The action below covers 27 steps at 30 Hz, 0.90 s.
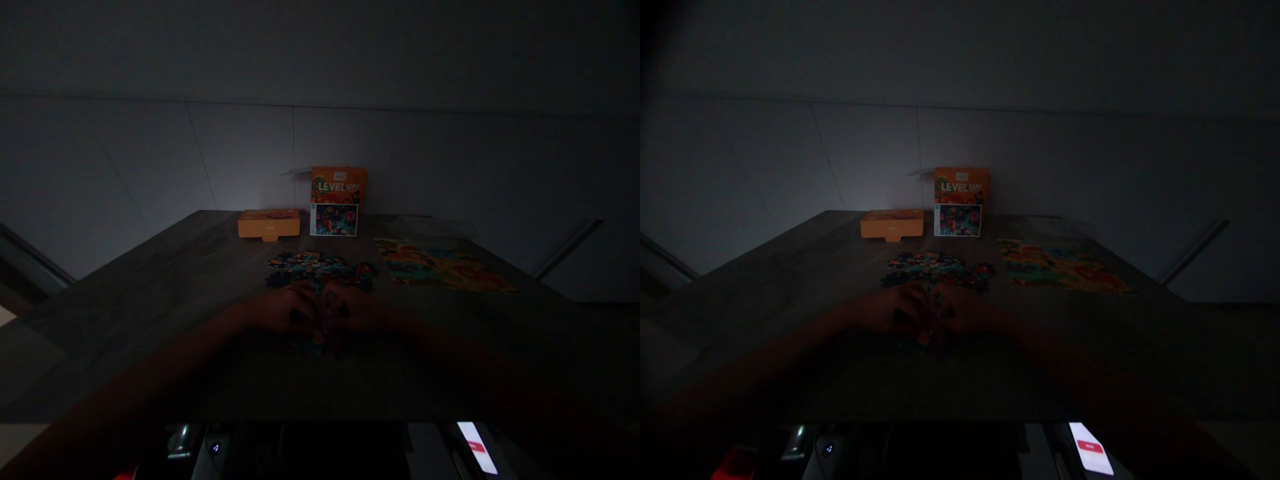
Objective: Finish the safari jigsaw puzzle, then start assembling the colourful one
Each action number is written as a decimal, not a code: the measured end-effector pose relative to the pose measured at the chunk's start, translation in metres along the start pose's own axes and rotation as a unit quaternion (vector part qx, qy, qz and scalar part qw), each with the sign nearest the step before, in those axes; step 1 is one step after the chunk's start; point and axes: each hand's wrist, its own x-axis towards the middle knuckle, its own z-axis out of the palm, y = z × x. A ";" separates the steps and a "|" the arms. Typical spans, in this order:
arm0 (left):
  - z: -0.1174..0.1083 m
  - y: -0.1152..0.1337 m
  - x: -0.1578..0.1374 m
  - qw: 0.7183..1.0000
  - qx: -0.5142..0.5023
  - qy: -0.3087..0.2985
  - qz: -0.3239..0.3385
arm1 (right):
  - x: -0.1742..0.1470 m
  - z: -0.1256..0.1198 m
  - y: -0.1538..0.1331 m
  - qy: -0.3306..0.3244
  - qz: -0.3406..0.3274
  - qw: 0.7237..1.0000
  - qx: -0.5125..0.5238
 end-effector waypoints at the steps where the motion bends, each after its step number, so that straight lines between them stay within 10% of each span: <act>1: 0.000 0.000 0.000 1.000 0.003 -0.002 -0.001 | 0.000 0.000 -0.001 0.003 0.011 1.000 -0.002; 16: -0.001 0.001 0.000 1.000 0.003 -0.003 0.003 | -0.002 -0.005 0.002 0.067 -0.018 0.990 -0.120; 27: -0.002 0.000 -0.002 1.000 0.013 -0.020 -0.016 | -0.011 -0.021 0.006 -0.037 -0.046 0.990 -0.126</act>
